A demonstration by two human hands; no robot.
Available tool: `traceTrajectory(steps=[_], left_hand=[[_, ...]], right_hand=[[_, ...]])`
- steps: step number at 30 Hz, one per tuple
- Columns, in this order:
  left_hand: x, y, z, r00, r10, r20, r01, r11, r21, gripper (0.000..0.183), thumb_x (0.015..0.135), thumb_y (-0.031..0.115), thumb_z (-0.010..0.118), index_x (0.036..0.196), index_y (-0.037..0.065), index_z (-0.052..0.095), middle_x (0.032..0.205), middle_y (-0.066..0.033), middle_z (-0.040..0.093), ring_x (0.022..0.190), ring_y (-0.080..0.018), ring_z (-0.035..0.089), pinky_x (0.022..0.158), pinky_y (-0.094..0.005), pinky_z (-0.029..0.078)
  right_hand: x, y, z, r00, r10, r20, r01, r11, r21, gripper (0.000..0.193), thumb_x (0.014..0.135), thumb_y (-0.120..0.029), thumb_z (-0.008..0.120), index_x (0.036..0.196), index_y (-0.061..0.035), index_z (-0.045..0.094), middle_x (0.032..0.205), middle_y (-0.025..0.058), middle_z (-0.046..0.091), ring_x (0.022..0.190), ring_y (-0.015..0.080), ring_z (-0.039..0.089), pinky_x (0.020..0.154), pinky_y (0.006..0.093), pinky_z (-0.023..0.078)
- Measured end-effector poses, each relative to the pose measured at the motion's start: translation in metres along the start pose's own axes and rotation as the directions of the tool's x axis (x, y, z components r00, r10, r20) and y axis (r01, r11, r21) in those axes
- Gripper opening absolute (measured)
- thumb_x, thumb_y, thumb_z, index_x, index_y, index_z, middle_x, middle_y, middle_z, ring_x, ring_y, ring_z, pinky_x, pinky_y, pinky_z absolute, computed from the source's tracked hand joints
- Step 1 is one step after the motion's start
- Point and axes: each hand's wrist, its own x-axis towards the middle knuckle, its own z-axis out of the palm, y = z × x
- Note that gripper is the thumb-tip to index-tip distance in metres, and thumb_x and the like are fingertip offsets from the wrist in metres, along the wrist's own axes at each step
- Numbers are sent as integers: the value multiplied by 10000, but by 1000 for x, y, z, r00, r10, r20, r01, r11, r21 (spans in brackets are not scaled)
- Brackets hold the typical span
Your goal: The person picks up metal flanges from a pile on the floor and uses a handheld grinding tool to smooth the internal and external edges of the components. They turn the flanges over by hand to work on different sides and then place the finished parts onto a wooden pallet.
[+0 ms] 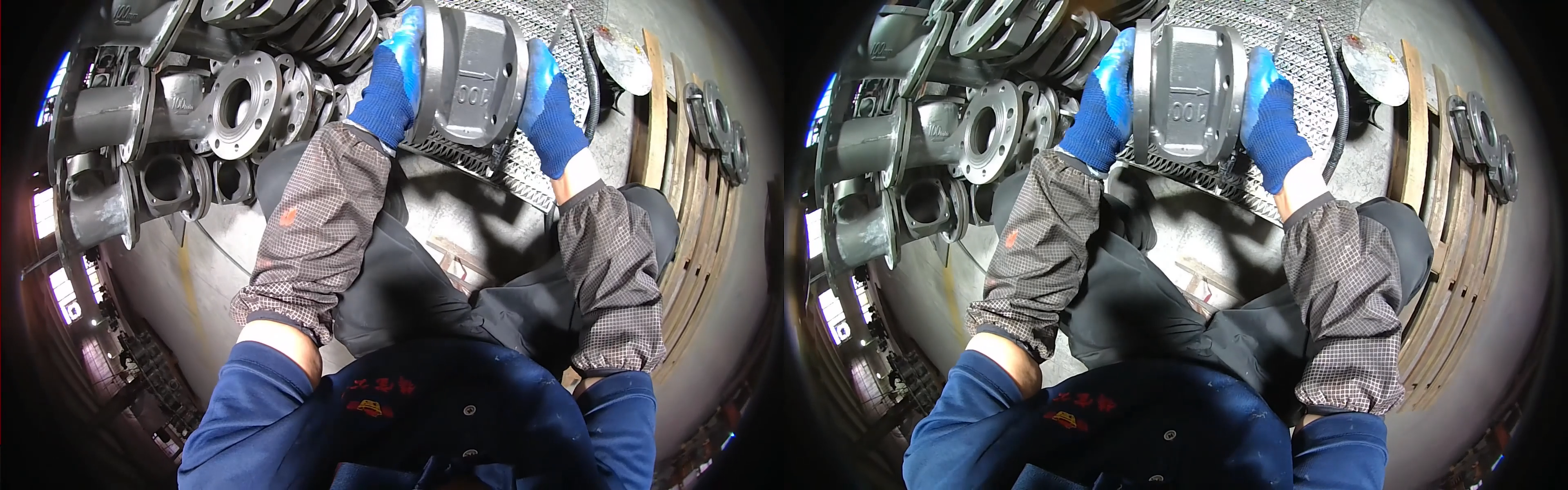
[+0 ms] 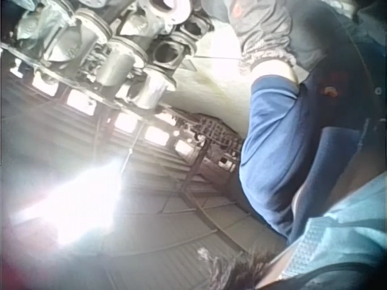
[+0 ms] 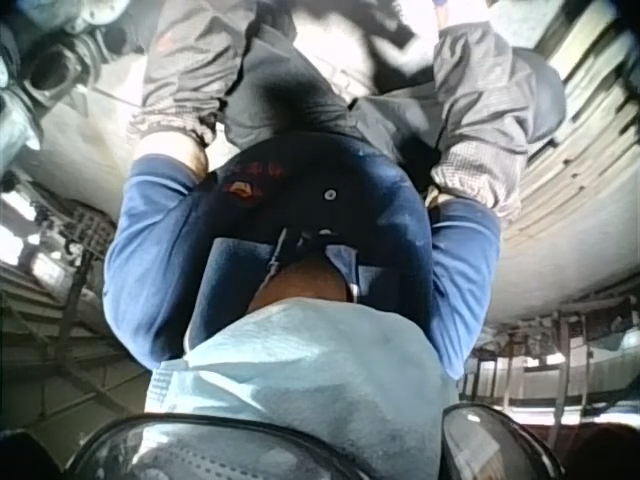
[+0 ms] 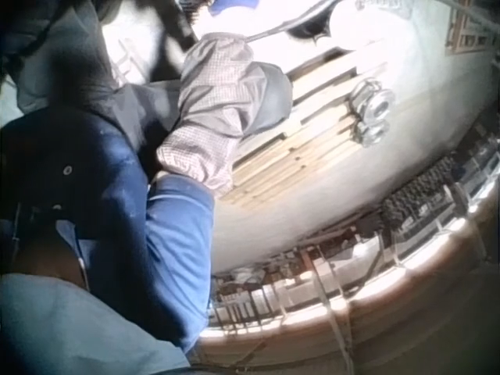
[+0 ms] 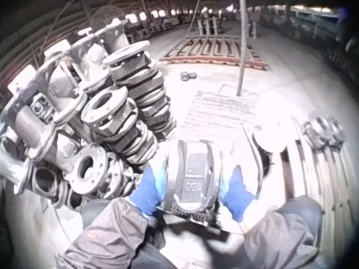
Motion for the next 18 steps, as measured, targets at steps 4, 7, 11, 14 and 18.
traceTrajectory(steps=[4,7,11,14,18], left_hand=[[-7,5,-1,998,53,-28,-50,996,78,539,919,469,414,1226,30,479,1210,-130,516,1093,-208,489,966,-332,376],[0,3,-1,997,10,-75,-10,1000,5,515,921,428,437,1221,11,478,1237,-114,505,1120,-194,469,986,-315,349],[3,-1,0,999,-23,-41,21,999,-36,487,923,410,437,1200,14,493,1197,-112,535,1072,-199,507,955,-314,376],[12,-3,-2,996,4,-92,-8,999,-47,327,943,336,395,1059,74,553,974,-69,592,853,-181,574,810,-335,477],[32,-10,-15,994,51,-93,-52,999,-7,295,941,295,397,1019,56,552,939,-79,598,844,-183,576,783,-319,483]], right_hand=[[-7,-4,15,966,-241,-92,179,884,-431,678,901,-542,331,905,85,586,829,241,604,816,276,577,753,383,430],[-15,0,13,856,-516,-37,397,701,-593,575,903,-510,373,962,7,617,857,215,622,824,331,605,719,384,460],[-11,21,-4,628,-772,103,644,440,-626,364,893,-375,474,1018,-61,611,899,186,623,822,349,610,719,390,477],[-20,39,-19,648,-735,199,626,365,-689,300,901,-297,499,1056,-54,585,876,155,615,782,252,602,709,345,474],[-44,46,-33,713,-625,318,609,328,-722,328,838,-300,570,1080,-79,577,857,176,600,821,337,588,671,401,473]])
